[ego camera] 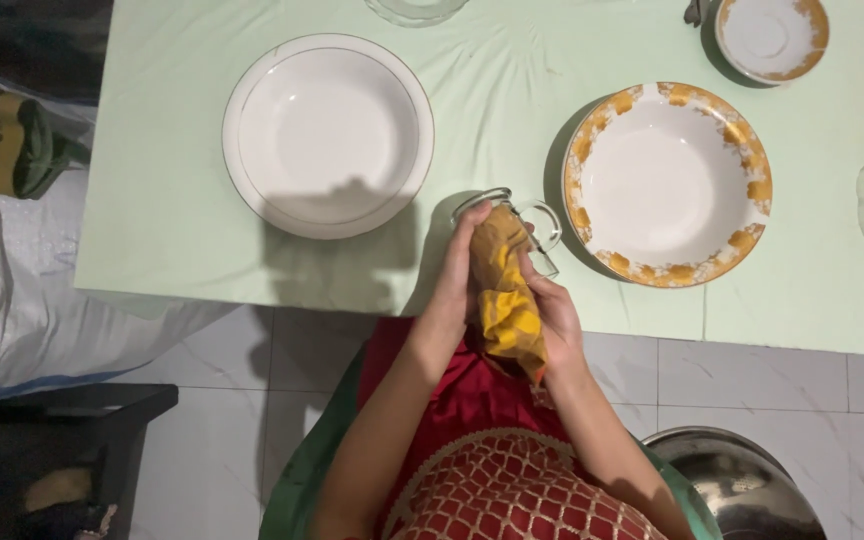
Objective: The person dries a glass mug with a cloth on a table that already has plates, bowls, and cutlery laid out. The person wipes the mug thoroughly and places it back on the table among the other items.
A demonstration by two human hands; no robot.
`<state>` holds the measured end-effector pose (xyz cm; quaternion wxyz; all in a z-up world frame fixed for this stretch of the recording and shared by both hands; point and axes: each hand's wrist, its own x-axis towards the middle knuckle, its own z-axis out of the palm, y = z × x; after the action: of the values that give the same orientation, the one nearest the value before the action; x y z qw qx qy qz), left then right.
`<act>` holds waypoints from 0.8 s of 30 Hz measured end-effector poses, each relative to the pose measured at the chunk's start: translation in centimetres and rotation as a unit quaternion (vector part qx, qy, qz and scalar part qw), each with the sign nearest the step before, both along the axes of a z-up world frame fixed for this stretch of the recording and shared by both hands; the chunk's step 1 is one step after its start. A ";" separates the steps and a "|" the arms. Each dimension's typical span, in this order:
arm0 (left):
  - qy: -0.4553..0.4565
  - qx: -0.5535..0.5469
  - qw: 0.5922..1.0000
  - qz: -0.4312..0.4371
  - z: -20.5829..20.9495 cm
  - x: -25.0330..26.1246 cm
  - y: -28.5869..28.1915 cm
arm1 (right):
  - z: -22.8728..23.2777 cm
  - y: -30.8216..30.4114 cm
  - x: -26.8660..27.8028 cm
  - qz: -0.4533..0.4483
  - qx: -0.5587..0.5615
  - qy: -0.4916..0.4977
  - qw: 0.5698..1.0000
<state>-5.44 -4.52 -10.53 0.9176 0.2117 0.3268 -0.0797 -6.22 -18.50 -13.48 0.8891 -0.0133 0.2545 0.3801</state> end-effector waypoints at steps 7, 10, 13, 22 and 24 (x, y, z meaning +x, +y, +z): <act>-0.019 -0.010 0.999 0.028 -0.5 0.1 -0.3 | 3.3 -2.4 -1.6 0.030 0.016 0.048 0.998; -0.050 -0.014 0.999 -0.004 -3.6 0.5 0.2 | 3.9 -3.7 -2.3 0.036 0.026 0.054 0.998; -0.040 -0.041 0.998 0.019 -0.8 -0.3 0.5 | 2.4 -6.2 -3.2 0.064 -0.005 0.025 0.998; -0.069 -0.036 0.997 0.002 -0.9 -0.3 0.8 | 4.7 -10.8 -1.0 -0.017 -0.106 -0.134 0.985; -0.070 0.002 0.997 -0.008 -1.2 -0.3 0.5 | 7.2 -9.7 -0.4 -0.046 -0.137 -0.140 0.980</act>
<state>-5.71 -4.04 -11.71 0.9373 0.2211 0.2599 -0.0715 -6.62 -28.24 -6.29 0.9221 -0.1759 0.1777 0.2954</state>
